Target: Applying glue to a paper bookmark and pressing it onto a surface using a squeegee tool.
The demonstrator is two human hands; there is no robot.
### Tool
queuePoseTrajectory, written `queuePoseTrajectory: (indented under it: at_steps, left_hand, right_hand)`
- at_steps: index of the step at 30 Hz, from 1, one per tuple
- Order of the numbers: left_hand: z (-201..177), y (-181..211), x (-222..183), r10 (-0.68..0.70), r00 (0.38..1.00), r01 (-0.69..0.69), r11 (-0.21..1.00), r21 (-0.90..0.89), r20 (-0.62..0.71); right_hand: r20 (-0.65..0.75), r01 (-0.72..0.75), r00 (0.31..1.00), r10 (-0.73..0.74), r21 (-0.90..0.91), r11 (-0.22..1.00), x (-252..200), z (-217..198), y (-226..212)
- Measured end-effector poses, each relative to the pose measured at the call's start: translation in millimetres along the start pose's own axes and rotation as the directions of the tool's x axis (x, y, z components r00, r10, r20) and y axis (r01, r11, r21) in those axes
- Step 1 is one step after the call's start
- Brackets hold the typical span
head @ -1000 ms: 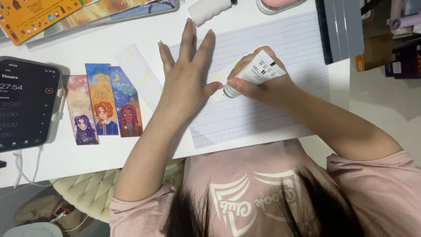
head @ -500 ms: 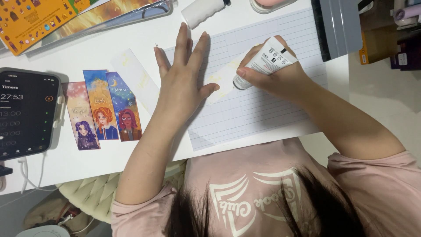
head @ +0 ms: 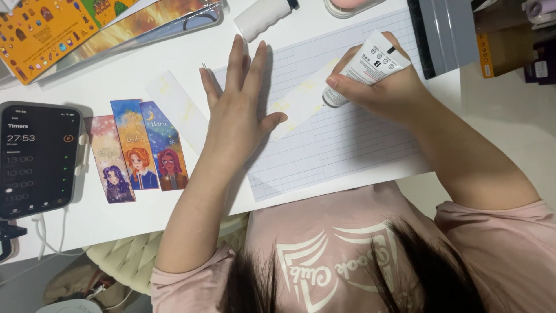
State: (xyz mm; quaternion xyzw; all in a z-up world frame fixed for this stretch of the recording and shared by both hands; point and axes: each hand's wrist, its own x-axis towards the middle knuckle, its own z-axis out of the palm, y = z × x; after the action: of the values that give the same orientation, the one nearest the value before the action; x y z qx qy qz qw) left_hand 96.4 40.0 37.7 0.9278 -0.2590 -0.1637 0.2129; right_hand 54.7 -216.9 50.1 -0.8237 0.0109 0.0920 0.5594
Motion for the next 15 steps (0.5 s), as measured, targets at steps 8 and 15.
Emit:
queuePoseTrajectory:
  at_steps: [8, 15]
  left_hand:
    - [-2.6, 2.2, 0.3, -0.011, 1.000, 0.011, 1.000, -0.018, 0.013]
    - [-1.1, 0.0, -0.2, 0.000, 1.000, 0.000, 1.000, -0.012, 0.016]
  right_hand:
    - [-0.019, -0.028, 0.999, 0.028, -0.050, 0.998, 2.9, -12.9, 1.3]
    - [-0.022, 0.010, 1.000, -0.011, -0.049, 0.999, 6.7, -24.1, 7.8]
